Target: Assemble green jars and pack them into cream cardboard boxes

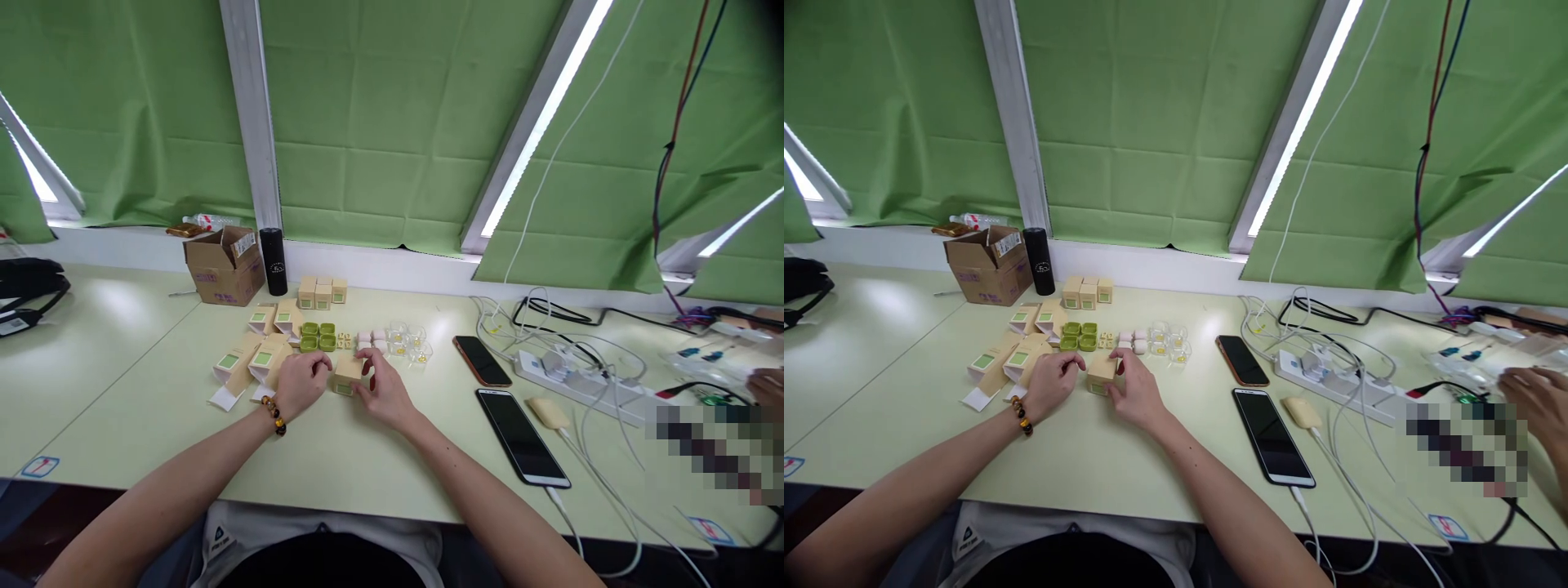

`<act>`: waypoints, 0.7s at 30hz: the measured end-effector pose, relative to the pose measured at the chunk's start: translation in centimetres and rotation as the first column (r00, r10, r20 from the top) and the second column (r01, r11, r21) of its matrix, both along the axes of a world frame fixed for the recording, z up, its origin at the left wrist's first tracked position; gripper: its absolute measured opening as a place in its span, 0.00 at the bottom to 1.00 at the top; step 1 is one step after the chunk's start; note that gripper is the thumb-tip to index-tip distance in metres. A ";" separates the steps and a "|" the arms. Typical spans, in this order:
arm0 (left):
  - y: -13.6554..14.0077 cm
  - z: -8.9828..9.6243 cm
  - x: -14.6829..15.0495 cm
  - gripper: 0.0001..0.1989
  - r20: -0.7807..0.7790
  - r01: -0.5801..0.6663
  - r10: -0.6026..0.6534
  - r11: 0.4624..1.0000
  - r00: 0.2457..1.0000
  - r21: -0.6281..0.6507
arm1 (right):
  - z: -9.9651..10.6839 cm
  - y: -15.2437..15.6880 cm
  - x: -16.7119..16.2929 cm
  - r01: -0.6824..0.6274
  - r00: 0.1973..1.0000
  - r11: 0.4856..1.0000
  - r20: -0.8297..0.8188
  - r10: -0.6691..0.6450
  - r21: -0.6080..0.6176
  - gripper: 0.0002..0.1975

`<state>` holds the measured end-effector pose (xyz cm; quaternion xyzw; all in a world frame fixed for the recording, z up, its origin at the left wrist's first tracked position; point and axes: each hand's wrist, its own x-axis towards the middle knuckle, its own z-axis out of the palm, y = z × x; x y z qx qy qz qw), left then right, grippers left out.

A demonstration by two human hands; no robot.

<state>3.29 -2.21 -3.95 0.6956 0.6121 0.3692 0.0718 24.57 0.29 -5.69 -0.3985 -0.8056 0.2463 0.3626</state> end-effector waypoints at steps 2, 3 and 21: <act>0.0 -0.1 -0.1 0.14 0.014 0.005 -0.006 1.000 1.000 0.016 | 0.3 0.2 -0.2 0.020 1.000 0.998 -0.017 -0.021 -0.064 0.24; 0.1 -0.2 -0.1 0.14 0.023 0.008 -0.009 1.000 1.000 0.026 | 0.5 0.3 -0.3 0.021 0.999 0.996 -0.030 -0.023 -0.087 0.24; 0.0 -1.3 0.2 0.13 0.007 0.095 -0.097 0.984 0.995 0.153 | 4.2 18.5 -4.1 0.217 0.970 0.976 0.119 -0.213 -0.016 0.18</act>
